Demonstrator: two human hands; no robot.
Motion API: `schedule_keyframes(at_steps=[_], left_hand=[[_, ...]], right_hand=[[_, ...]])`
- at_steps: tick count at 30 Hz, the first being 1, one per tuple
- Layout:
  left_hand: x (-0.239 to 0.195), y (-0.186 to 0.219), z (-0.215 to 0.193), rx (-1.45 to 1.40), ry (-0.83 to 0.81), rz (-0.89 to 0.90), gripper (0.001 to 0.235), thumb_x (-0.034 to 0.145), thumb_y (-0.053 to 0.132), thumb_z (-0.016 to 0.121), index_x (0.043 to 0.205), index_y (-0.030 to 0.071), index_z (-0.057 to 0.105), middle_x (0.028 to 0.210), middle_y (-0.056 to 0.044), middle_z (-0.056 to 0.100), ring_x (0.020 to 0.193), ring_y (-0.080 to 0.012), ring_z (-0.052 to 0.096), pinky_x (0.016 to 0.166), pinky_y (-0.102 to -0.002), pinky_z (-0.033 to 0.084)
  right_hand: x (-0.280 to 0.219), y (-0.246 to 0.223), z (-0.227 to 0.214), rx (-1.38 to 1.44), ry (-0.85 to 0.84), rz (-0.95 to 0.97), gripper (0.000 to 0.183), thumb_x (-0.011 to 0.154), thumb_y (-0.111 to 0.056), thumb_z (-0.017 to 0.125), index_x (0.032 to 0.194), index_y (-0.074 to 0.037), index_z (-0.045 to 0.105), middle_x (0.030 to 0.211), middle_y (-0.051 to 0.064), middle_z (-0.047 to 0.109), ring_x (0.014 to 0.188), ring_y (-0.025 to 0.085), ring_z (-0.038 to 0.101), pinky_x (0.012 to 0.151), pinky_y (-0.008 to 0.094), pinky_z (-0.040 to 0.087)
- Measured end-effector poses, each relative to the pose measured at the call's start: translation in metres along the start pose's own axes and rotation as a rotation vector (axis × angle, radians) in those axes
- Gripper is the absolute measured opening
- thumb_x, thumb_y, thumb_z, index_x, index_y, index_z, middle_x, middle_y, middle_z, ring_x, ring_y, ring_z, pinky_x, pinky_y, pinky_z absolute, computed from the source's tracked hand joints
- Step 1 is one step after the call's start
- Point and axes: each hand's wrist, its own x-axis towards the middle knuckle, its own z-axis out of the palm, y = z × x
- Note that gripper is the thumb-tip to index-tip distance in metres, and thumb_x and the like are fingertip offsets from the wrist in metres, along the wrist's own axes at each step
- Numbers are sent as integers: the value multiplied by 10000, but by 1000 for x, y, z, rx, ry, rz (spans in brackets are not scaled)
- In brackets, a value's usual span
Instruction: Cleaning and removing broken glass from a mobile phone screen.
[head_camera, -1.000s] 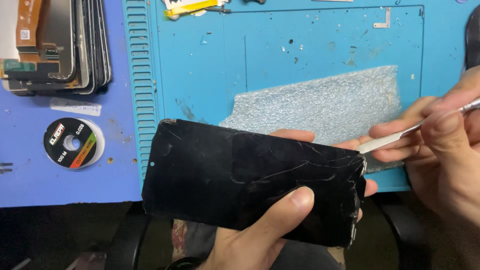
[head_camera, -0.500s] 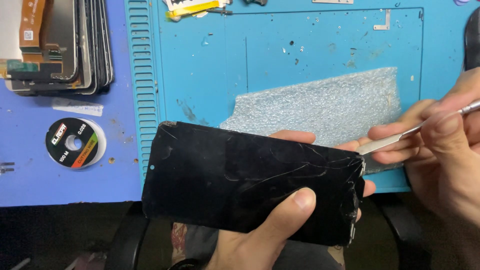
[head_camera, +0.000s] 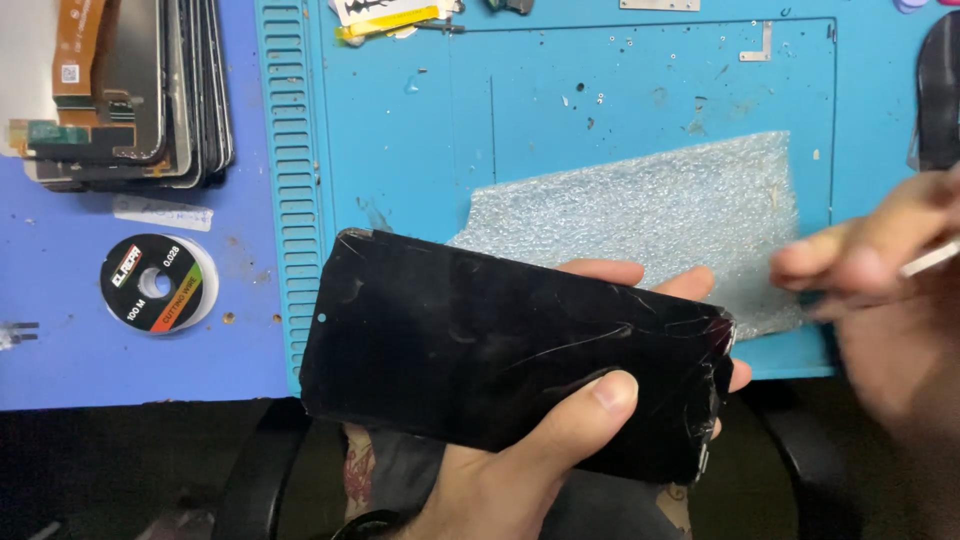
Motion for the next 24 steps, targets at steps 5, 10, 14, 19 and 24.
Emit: schedule_keyframes(at_steps=[5, 10, 14, 19, 24], left_hand=[[0, 5, 1, 113, -42, -14, 624, 958, 170, 614, 1497, -67, 407, 1379, -330, 606, 1120, -277, 678, 999, -435, 576], [-2, 6, 3, 165, -50, -35, 639, 950, 173, 594, 1526, -62, 452, 1239, -356, 634, 1045, -238, 679, 974, -406, 577], [-2, 8, 5, 186, -40, 3, 603, 943, 135, 595, 1493, -82, 475, 1296, -230, 665, 1057, -222, 691, 975, -390, 579], [-3, 3, 6, 99, -4, -9, 542, 920, 76, 585, 1435, -55, 481, 1390, -191, 649, 1141, -236, 694, 1057, -395, 546], [-3, -3, 4, 222, 22, 78, 537, 929, 51, 589, 1439, -83, 489, 1462, -303, 612, 1394, -222, 615, 1198, -412, 475]], right_hand=[[-10, 44, -137, 116, -560, 238, 205, 1068, -170, 511, 1138, 3, 596, 742, 68, 550, 578, 196, 542, 567, 298, 517], [0, -78, 90, -1127, -166, 13, 177, 992, -134, 625, 1098, -127, 766, 900, 12, 571, 711, 98, 576, 622, 240, 452], [8, -83, 104, -1161, -152, 118, 172, 842, -65, 775, 1000, -132, 789, 861, -1, 623, 575, 60, 470, 450, 213, 346], [10, -87, 109, -1164, -227, 86, 188, 792, -55, 804, 959, -140, 788, 878, -20, 647, 540, 39, 437, 400, 192, 318], [7, -91, 125, -1175, -203, -5, 238, 784, -37, 781, 1013, -74, 728, 920, 20, 668, 754, 45, 637, 593, 186, 546]])
